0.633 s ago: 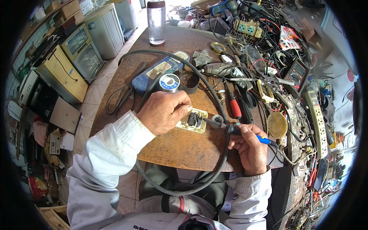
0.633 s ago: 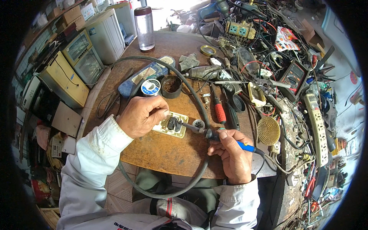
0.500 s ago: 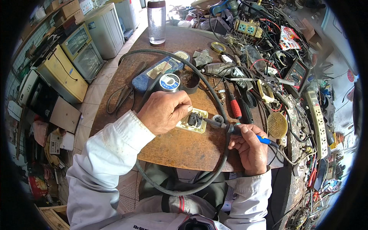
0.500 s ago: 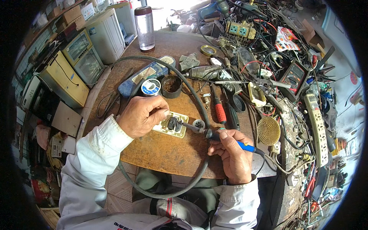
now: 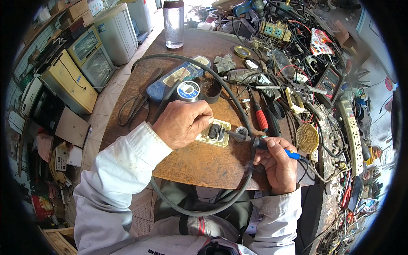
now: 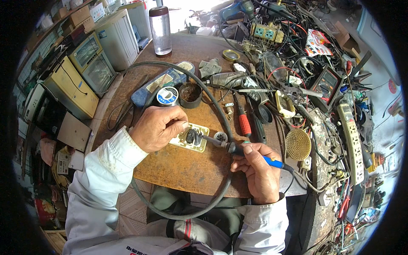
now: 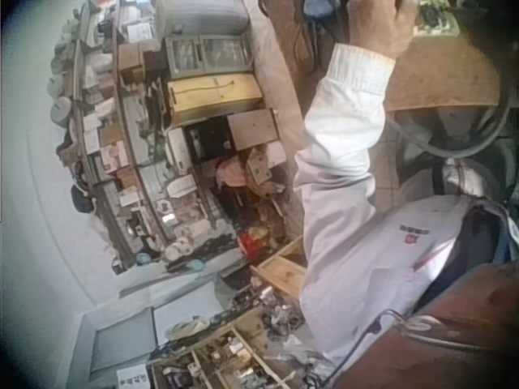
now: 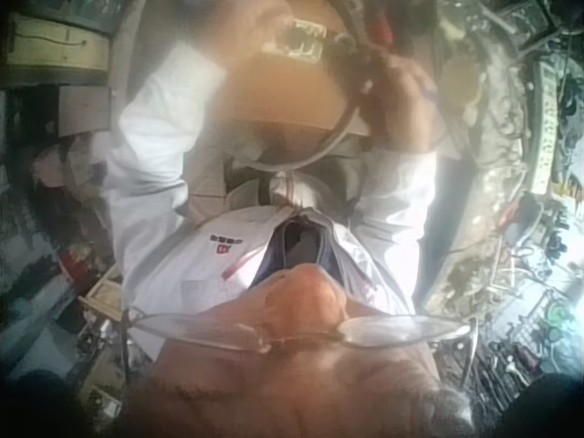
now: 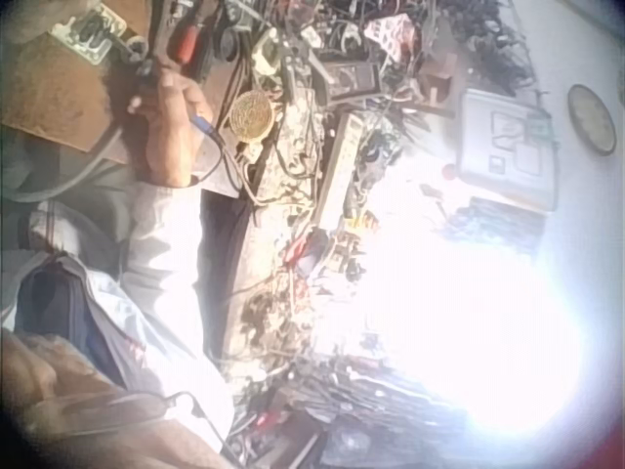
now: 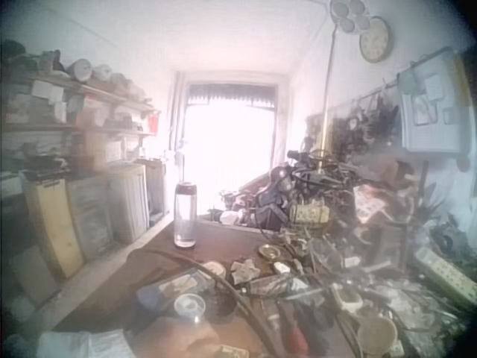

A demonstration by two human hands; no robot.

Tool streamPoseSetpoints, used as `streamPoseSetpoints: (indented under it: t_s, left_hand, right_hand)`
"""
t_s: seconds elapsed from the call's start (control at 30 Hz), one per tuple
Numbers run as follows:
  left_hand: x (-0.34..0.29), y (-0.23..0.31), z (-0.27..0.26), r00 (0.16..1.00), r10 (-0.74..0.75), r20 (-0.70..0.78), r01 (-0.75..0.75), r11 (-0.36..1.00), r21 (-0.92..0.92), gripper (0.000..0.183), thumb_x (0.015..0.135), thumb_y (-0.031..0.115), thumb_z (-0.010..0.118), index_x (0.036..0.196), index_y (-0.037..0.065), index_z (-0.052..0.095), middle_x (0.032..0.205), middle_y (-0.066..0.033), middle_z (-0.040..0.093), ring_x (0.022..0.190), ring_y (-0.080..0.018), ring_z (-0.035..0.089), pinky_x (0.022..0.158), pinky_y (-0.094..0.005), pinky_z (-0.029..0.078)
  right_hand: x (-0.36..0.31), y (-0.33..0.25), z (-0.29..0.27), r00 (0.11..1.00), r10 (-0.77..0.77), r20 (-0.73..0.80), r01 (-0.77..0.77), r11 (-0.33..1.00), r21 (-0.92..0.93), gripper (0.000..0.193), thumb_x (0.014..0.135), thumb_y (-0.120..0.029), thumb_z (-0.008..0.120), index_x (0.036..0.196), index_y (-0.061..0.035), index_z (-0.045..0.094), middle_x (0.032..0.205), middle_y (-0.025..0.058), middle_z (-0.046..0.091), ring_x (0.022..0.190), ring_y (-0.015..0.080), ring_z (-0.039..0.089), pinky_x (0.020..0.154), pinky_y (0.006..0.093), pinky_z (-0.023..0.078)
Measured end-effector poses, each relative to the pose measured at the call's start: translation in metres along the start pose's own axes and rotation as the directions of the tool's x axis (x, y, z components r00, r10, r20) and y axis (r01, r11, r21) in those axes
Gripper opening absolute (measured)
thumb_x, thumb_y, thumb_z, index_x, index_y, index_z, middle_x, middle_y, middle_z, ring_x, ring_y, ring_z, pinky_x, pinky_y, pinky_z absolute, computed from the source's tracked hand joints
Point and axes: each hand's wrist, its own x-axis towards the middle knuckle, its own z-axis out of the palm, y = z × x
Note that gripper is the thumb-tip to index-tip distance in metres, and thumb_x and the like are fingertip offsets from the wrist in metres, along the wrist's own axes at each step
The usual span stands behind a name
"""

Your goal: The person solders a small electrical component, likely a switch, using a soldering iron and solder wire. They heat the component's terminals and apply solder to create connections. The person then uses pliers to adjust the component and continues soldering.

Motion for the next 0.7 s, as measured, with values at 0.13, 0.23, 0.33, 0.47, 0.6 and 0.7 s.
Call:
streamPoseSetpoints:
  t_s: [0.13, 0.23, 0.33, 0.47, 0.6, 0.7]
  left_hand:
    - [0.0008, -0.0001, 0.0009, 1.0, 0.004, 0.001, -0.004, 1.0, -0.006, 0.013, 0.098, 0.01, 0.075, 0.098, -0.001, 0.067, 0.074, -0.0115, 0.065, 0.064, -0.0193, 0.064, 0.061, -0.0353, 0.052]
    - [0.0009, 0.0002, 0.0012, 1.0, 0.014, -0.006, -0.014, 1.0, 0.002, 0.014, 0.098, 0.01, 0.075, 0.098, -0.001, 0.066, 0.073, -0.0114, 0.064, 0.064, -0.019, 0.063, 0.061, -0.0354, 0.051]
    - [0.0011, 0.0017, 0.0, 1.0, -0.002, 0.004, 0.002, 1.0, 0.007, 0.013, 0.098, 0.009, 0.075, 0.098, -0.001, 0.066, 0.073, -0.0113, 0.064, 0.063, -0.0187, 0.062, 0.06, -0.0353, 0.051]
    - [0.0008, 0.0014, -0.001, 1.0, -0.011, 0.011, 0.011, 1.0, 0.007, 0.014, 0.099, 0.01, 0.075, 0.098, -0.001, 0.066, 0.073, -0.011, 0.063, 0.064, -0.0186, 0.062, 0.06, -0.0349, 0.051]
    - [0.0012, 0.0008, 0.0008, 1.0, 0.002, 0.003, -0.002, 1.0, -0.005, 0.014, 0.099, 0.012, 0.075, 0.097, 0.0, 0.067, 0.074, -0.0126, 0.065, 0.065, -0.0223, 0.066, 0.061, -0.036, 0.052]
    - [0.0017, 0.0013, 0.0002, 1.0, 0.016, -0.003, -0.016, 1.0, -0.004, 0.015, 0.099, 0.013, 0.075, 0.096, 0.0, 0.067, 0.074, -0.0144, 0.067, 0.067, -0.0264, 0.069, 0.061, -0.0376, 0.053]
  right_hand:
    - [-0.0006, 0.0009, -0.0011, 1.0, -0.003, -0.01, 0.003, 1.0, 0.001, 0.02, 0.102, -0.011, 0.069, 0.109, 0.0072, 0.071, 0.093, 0.0186, 0.077, 0.072, 0.027, 0.075, 0.068, 0.0385, 0.064]
    - [-0.0002, 0.0017, -0.0007, 1.0, -0.01, -0.014, 0.01, 1.0, 0.007, 0.019, 0.102, -0.011, 0.069, 0.109, 0.007, 0.071, 0.093, 0.0187, 0.077, 0.071, 0.0268, 0.075, 0.069, 0.0387, 0.064]
    - [0.0, 0.0017, -0.0005, 1.0, -0.013, -0.008, 0.013, 1.0, 0.007, 0.019, 0.103, -0.011, 0.069, 0.108, 0.0067, 0.071, 0.094, 0.0187, 0.077, 0.071, 0.0267, 0.075, 0.069, 0.0388, 0.064]
    - [0.0, 0.0005, -0.0006, 1.0, -0.006, -0.003, 0.006, 1.0, 0.0, 0.018, 0.103, -0.011, 0.068, 0.107, 0.0064, 0.07, 0.095, 0.0185, 0.077, 0.071, 0.0268, 0.075, 0.068, 0.0388, 0.063]
    - [0.0001, 0.0013, -0.0017, 1.0, -0.006, -0.004, 0.006, 1.0, -0.002, 0.018, 0.103, -0.01, 0.068, 0.107, 0.0067, 0.07, 0.095, 0.0188, 0.077, 0.071, 0.0269, 0.075, 0.068, 0.0388, 0.063]
    - [-0.0005, -0.0001, -0.0002, 1.0, -0.011, -0.002, 0.011, 1.0, -0.007, 0.018, 0.103, -0.01, 0.068, 0.107, 0.0071, 0.07, 0.095, 0.0189, 0.076, 0.072, 0.027, 0.075, 0.067, 0.0387, 0.063]
